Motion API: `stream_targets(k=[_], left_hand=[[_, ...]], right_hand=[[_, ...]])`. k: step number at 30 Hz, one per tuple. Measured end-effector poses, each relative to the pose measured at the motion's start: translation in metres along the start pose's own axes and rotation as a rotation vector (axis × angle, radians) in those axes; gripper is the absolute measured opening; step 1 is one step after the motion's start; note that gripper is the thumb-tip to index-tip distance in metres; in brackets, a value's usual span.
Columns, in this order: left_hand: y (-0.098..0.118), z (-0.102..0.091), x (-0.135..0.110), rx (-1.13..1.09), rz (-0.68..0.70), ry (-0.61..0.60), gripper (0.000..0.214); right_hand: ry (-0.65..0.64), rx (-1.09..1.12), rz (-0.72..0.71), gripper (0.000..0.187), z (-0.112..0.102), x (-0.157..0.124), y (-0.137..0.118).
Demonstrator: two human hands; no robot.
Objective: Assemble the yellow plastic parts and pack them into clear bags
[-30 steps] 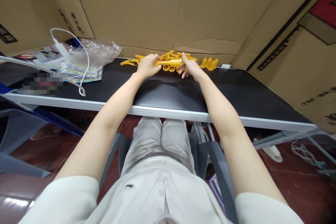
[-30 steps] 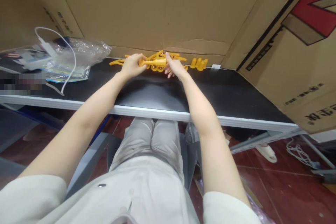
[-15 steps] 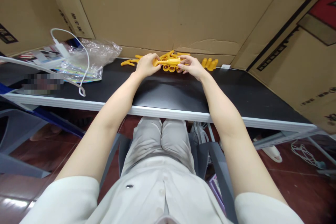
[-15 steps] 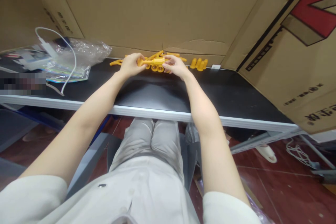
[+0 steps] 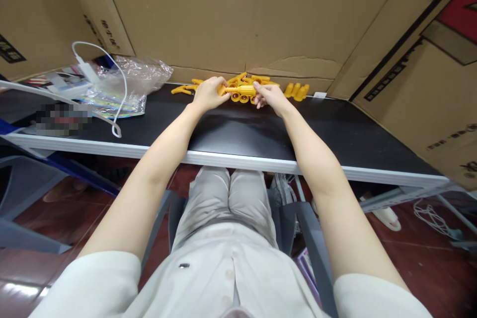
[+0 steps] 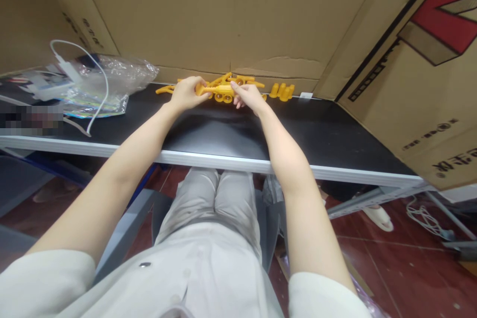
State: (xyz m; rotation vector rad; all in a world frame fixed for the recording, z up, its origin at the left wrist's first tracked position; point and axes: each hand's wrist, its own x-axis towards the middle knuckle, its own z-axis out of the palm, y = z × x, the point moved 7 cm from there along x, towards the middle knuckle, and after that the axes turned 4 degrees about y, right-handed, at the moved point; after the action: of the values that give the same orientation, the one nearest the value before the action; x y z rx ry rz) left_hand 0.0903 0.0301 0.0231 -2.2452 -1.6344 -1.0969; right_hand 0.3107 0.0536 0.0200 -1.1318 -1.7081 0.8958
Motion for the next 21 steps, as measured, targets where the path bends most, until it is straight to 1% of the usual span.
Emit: stream_targets(k=[6,10,12,16,21], left_hand=[[0.0,0.002,0.0,0.015,-0.024,-0.023,0.037],[0.001,0.001,0.0,0.021,-0.021,-0.004,0.037],[0.001,0.0,0.0,0.023,-0.016,0.006,0.037],[0.0,0.0,0.0,0.027,-0.019,0.007,0.034],[0.0,0.001,0.0,0.024,-0.031,-0.015,0.036]], right_hand=[[0.029,0.012,0.05,0.072,0.003,0.001,0.006],[-0.001,0.002,0.056,0.073,-0.001,0.004,0.009],[-0.037,-0.008,0.018,0.071,-0.003,0.005,0.009],[-0.1,-0.037,-0.108,0.066,-0.006,0.008,0.007],[-0.129,-0.015,-0.148,0.066,-0.005,0.01,0.01]])
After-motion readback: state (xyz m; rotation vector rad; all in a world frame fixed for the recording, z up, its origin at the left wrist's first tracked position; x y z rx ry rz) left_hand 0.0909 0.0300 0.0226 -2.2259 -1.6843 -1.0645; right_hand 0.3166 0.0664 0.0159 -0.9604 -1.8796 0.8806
